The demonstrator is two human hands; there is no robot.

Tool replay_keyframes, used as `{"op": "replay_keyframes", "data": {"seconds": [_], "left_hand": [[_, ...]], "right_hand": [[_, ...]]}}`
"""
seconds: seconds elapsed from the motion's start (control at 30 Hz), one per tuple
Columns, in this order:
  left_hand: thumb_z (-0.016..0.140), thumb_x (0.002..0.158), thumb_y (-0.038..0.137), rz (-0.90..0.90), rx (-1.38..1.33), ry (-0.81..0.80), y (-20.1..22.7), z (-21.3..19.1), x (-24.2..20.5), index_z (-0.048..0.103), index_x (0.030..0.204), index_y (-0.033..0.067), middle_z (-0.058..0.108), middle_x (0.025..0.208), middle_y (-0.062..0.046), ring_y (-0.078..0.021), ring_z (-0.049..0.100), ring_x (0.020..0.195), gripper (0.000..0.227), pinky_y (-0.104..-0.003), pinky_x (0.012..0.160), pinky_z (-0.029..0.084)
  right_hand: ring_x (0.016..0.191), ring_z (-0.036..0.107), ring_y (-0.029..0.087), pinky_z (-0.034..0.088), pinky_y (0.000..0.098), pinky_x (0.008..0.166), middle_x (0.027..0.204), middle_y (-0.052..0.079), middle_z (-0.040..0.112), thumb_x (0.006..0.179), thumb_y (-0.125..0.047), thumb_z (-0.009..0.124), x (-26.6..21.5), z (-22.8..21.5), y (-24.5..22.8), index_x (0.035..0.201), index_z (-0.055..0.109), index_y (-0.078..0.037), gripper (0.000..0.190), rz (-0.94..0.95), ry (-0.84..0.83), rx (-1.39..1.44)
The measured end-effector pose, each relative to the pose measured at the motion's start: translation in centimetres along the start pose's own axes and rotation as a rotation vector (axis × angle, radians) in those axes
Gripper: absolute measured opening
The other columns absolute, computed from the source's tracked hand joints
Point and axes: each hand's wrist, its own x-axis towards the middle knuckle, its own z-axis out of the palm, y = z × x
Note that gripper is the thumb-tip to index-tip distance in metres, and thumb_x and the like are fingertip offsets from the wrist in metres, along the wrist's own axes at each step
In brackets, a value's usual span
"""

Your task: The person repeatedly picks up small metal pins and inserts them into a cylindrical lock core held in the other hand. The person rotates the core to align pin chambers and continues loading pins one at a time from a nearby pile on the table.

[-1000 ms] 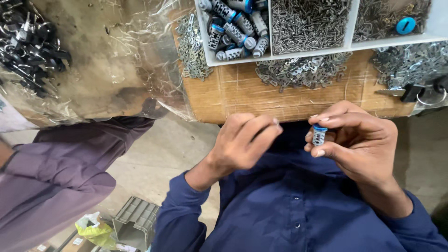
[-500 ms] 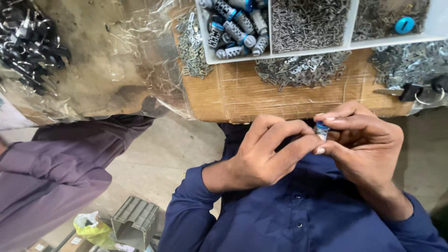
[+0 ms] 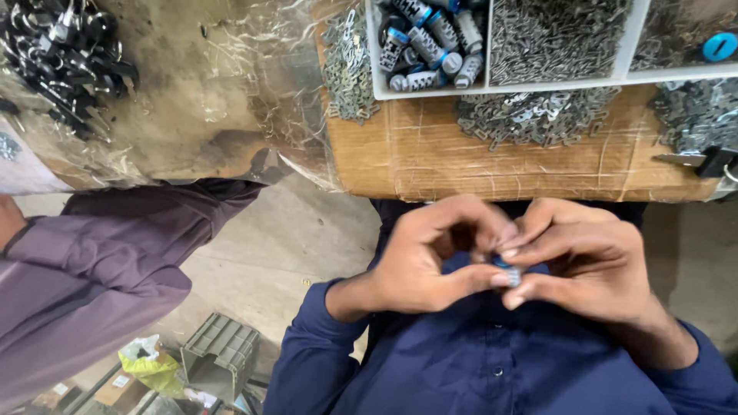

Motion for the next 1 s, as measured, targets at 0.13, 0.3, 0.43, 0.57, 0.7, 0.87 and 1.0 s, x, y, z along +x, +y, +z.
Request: {"op": "replay_keyframes", "data": {"seconds": [0.13,0.3,0.43,0.57,0.7,0.87,1.0], "left_hand": [[0.079,0.096,0.018,-0.044,0.191,0.046,-0.3,1.1,0.2,0.071,0.12,0.0121,0.062,0.104,-0.004,-0.0216,0.06,0.096,0.026,-0.035,0.082,0.051],[0.079,0.089,0.025,0.227,0.781,0.033,-2.0,-0.4,1.2,0.076,0.116,0.0093,0.062,0.106,-0.007,-0.0265,0.054,0.099,0.032,-0.04,0.08,0.052],[0.079,0.096,0.002,0.309,0.435,-0.037,-2.6,-1.2,1.2,0.074,0.115,0.0084,0.068,0.114,-0.004,-0.0249,0.061,0.105,0.021,-0.038,0.089,0.055],[0.077,0.087,-0.003,0.138,-0.065,0.052,-1.1,1.8,0.9,0.071,0.108,0.0067,0.07,0.108,-0.005,-0.0231,0.067,0.096,0.024,-0.037,0.086,0.056],[0.08,0.09,-0.002,0.09,-0.115,0.02,0.2,4.4,2.0,0.07,0.114,0.0103,0.069,0.114,-0.002,-0.0209,0.063,0.096,0.029,-0.029,0.086,0.054],[0.078,0.082,-0.007,0.233,0.066,-0.156,-0.1,3.5,2.4,0.07,0.118,0.0082,0.067,0.11,-0.006,-0.0273,0.062,0.097,0.04,-0.035,0.089,0.052],[0.075,0.097,-0.001,-0.448,-0.929,-0.289,0.5,4.8,2.1,0.067,0.114,0.0129,0.061,0.101,-0.002,-0.0181,0.058,0.087,0.024,-0.026,0.081,0.048]], "right_hand": [[0.093,0.074,0.023,0.068,0.0344,0.079,0.111,0.021,0.068,0.08,0.014,0.08,-0.7,0.3,0.2,0.11,0.071,0.007,0.032,0.084,0.318,0.28],[0.088,0.075,0.024,0.069,0.035,0.075,0.11,0.021,0.067,0.079,0.016,0.079,-2.0,-0.5,-0.5,0.108,0.07,0.007,0.031,0.051,0.389,0.275],[0.09,0.074,0.024,0.069,0.0361,0.076,0.111,0.022,0.067,0.081,0.016,0.078,-1.7,-0.9,-0.2,0.113,0.069,0.006,0.035,0.027,0.425,0.322],[0.096,0.074,0.022,0.067,0.0335,0.086,0.115,0.021,0.067,0.083,0.012,0.079,-1.6,-0.5,0.3,0.117,0.068,0.004,0.037,0.004,0.446,0.37],[0.093,0.07,0.017,0.062,0.0237,0.077,0.115,0.021,0.069,0.083,0.012,0.081,-2.6,-1.1,0.0,0.115,0.07,0.006,0.034,0.006,0.448,0.261],[0.095,0.069,0.014,0.059,0.0202,0.079,0.113,0.018,0.069,0.084,0.009,0.082,-3.4,-1.4,0.5,0.115,0.071,0.005,0.033,0.012,0.477,0.201],[0.095,0.071,0.016,0.06,0.0223,0.085,0.105,0.015,0.071,0.077,0.005,0.086,-4.1,-2.9,0.4,0.107,0.074,0.001,0.033,-0.057,0.307,0.076]]}}
